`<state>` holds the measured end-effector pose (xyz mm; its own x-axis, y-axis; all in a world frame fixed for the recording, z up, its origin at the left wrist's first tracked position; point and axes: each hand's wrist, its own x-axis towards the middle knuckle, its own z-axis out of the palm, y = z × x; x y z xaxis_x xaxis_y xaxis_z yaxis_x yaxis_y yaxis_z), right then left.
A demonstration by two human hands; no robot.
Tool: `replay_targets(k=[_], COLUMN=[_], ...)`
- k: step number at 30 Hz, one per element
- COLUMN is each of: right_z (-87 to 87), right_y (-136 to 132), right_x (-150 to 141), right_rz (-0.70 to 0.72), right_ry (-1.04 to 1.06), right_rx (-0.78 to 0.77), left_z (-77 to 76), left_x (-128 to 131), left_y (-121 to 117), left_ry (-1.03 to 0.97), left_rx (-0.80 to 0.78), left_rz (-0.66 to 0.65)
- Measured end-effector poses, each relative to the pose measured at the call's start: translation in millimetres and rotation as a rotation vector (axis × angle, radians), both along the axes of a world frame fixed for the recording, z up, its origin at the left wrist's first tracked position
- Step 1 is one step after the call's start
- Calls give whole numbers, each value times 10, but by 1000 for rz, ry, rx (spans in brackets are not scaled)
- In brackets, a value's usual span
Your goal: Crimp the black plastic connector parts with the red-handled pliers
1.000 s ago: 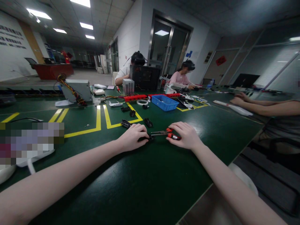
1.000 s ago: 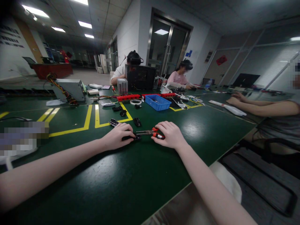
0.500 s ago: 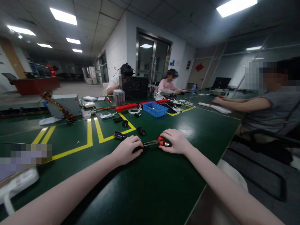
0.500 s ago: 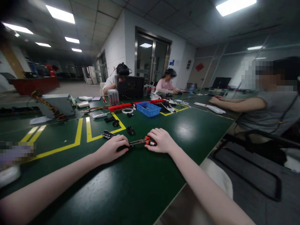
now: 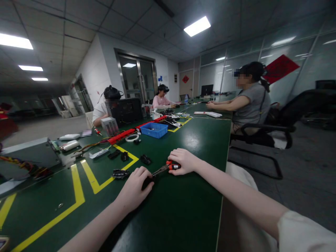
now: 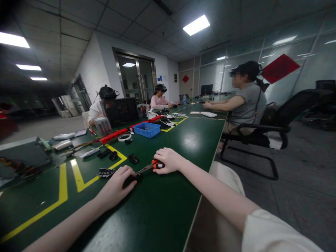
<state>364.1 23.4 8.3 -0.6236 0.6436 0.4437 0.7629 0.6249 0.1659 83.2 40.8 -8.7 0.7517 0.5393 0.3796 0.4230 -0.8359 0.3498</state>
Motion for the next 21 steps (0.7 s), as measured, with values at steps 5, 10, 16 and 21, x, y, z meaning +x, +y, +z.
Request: replay_targets(k=[5,10,16,21], right_z=[2,13,-16,-27], right_y=[18,17,23,17], right_x=[3,5,19,12], right_rz=[17,36,29,32], right_ry=[4,5,22,23], right_rx=[40,52,43,35], left_z=[14,38,10,-23], left_x=[3,13,-3,-5], left_y=[-11,-21,-2,15], left_ry=[5,18,21,1], left_rx=[-24,-22,-22,-58], left_rz=[7,1,-11,-14])
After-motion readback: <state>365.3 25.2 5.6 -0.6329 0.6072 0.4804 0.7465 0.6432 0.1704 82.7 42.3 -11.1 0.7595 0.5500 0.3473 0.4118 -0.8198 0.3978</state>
